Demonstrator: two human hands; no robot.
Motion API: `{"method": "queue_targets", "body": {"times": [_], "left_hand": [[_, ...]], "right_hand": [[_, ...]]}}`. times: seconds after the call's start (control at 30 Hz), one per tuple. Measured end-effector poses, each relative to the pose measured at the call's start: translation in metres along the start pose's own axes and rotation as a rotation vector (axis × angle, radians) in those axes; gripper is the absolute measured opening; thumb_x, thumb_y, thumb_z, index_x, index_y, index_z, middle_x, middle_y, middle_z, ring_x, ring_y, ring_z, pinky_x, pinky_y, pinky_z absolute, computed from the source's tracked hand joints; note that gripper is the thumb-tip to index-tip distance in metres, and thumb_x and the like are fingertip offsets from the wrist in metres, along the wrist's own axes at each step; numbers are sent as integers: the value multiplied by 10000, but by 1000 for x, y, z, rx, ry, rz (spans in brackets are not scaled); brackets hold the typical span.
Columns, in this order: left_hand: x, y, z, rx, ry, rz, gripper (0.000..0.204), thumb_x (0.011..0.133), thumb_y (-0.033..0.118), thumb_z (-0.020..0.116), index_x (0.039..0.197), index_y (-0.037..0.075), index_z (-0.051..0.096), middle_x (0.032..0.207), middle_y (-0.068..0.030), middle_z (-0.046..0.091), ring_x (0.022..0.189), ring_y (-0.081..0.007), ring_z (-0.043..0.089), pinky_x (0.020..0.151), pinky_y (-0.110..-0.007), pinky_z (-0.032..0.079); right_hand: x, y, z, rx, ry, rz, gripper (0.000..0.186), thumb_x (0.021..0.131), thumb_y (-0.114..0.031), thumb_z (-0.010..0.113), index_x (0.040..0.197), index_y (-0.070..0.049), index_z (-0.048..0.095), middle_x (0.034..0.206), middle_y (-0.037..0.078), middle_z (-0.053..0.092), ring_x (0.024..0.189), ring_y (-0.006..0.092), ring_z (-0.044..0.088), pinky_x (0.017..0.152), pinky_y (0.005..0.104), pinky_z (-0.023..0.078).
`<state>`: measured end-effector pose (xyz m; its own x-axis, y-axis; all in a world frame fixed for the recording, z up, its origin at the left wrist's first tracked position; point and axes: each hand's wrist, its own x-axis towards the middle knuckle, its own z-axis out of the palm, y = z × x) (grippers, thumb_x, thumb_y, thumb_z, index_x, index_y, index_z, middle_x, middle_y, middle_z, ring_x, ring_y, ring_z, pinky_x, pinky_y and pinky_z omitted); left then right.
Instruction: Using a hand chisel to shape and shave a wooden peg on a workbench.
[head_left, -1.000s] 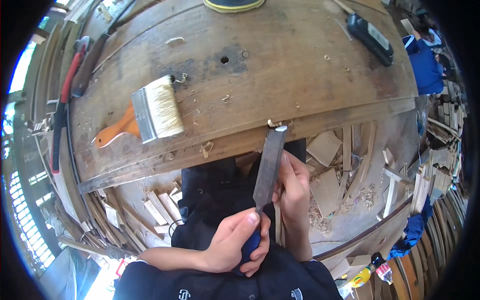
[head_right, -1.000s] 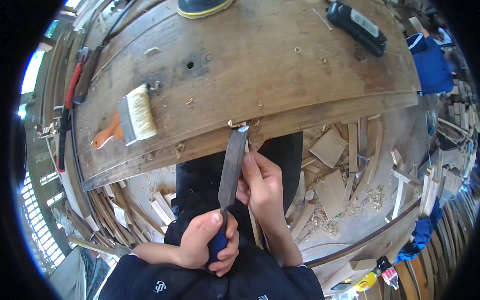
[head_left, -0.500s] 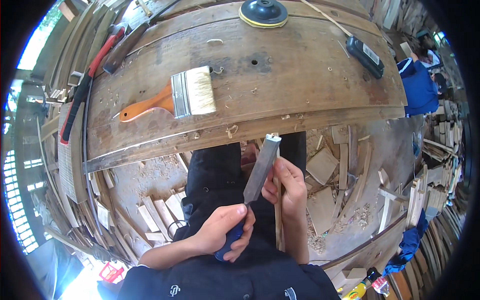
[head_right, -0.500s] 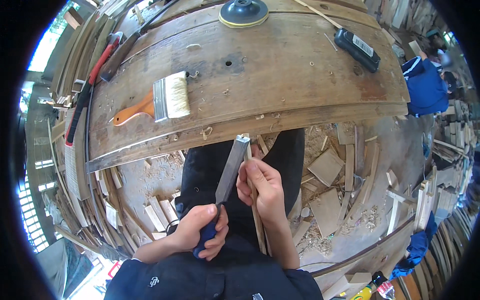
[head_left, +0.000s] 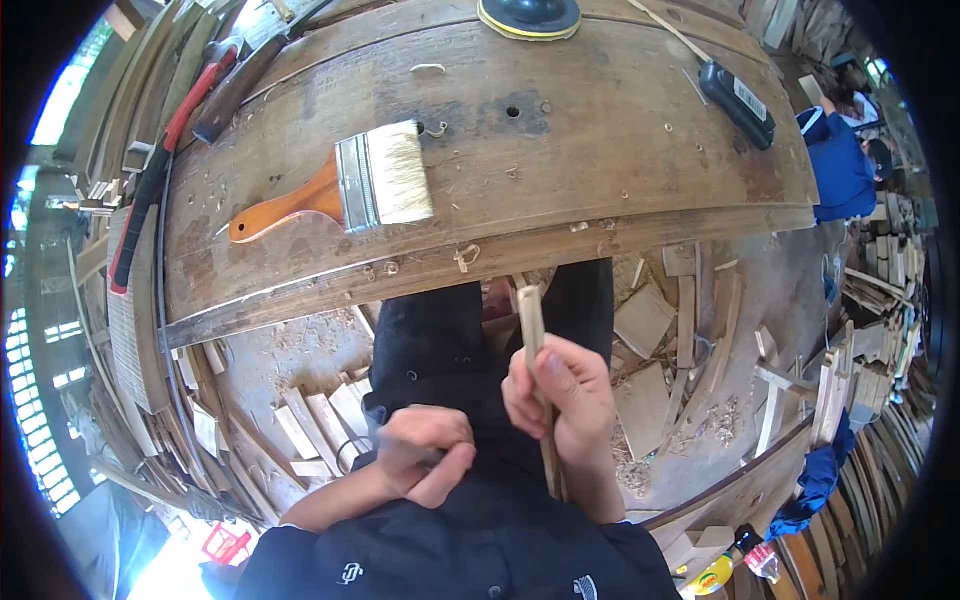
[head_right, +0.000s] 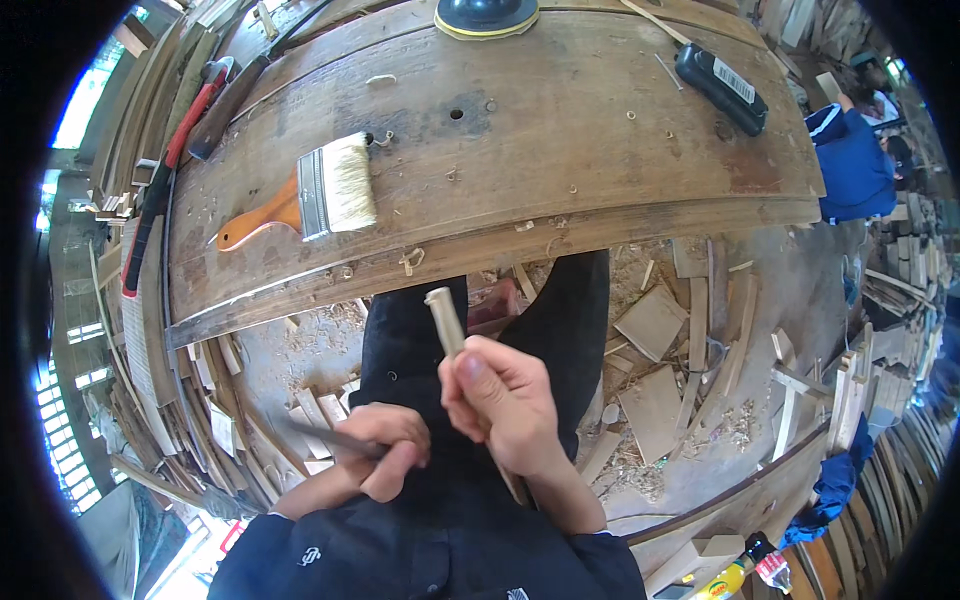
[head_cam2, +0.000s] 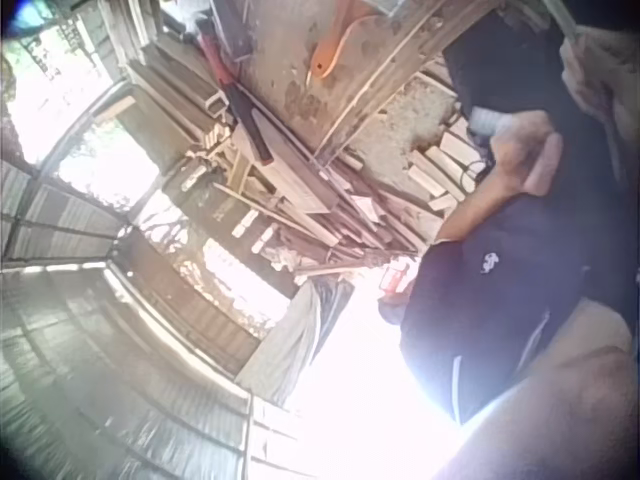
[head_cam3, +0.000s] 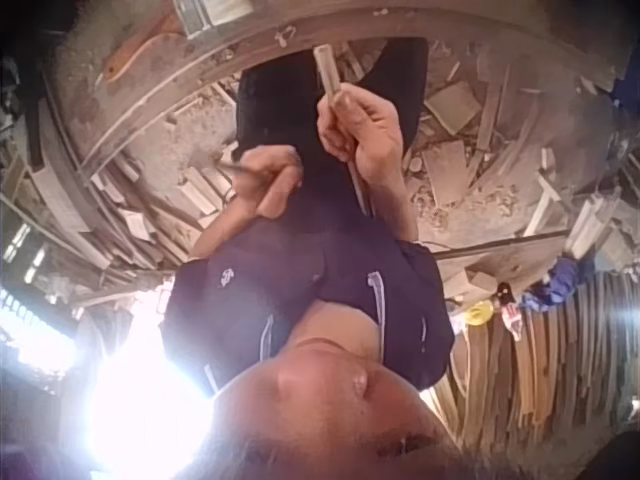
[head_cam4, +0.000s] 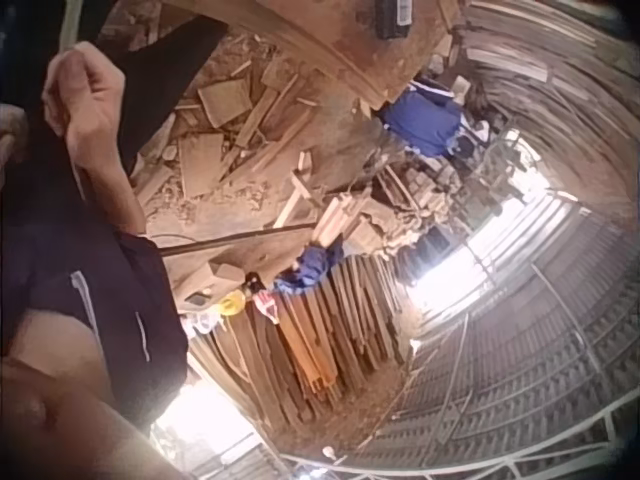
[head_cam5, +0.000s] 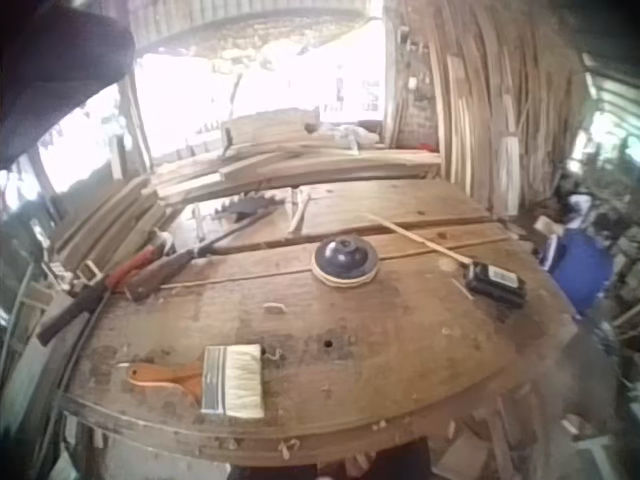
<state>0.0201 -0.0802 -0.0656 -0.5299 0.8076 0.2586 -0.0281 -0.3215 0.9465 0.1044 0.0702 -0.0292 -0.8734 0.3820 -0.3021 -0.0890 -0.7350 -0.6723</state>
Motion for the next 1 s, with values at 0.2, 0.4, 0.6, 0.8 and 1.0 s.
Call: {"method": "queue_targets", "body": {"times": [0.2,0.4,0.6,0.8,1.0], "left_hand": [[38,32,-17,181,246,-424,142,820,-39,509,932,-47,596,557,-35,544,461,-63,501,424,-204,379],[68,32,-9,275,303,-269,198,786,-32,585,979,-29,627,527,29,489,458,-2,390,425,-173,275],[84,30,-12,454,187,-200,245,726,-8,662,971,-14,642,515,25,530,439,14,394,399,-168,269],[83,27,-15,628,222,-162,133,700,-22,647,832,-15,660,593,-10,586,499,-16,485,453,-174,354],[84,4,-16,716,401,-89,85,672,-25,667,751,-16,637,617,-53,625,504,-56,541,475,-194,421]], "right_hand": [[2,9,-4,-37,-7,21,355,955,-295,449,749,-9,495,562,6,413,444,40,339,403,182,264],[2,12,2,-219,29,29,338,956,-259,451,721,-22,507,533,-23,430,446,23,362,408,188,257],[5,16,7,-454,36,-36,283,932,-193,506,727,1,529,531,-11,468,463,40,409,428,203,294],[8,21,9,-548,57,-64,235,910,-171,542,764,12,556,540,22,486,472,68,431,446,223,319],[5,12,6,-561,102,-43,203,891,-155,568,787,19,576,553,40,495,484,82,446,460,231,334]]}}
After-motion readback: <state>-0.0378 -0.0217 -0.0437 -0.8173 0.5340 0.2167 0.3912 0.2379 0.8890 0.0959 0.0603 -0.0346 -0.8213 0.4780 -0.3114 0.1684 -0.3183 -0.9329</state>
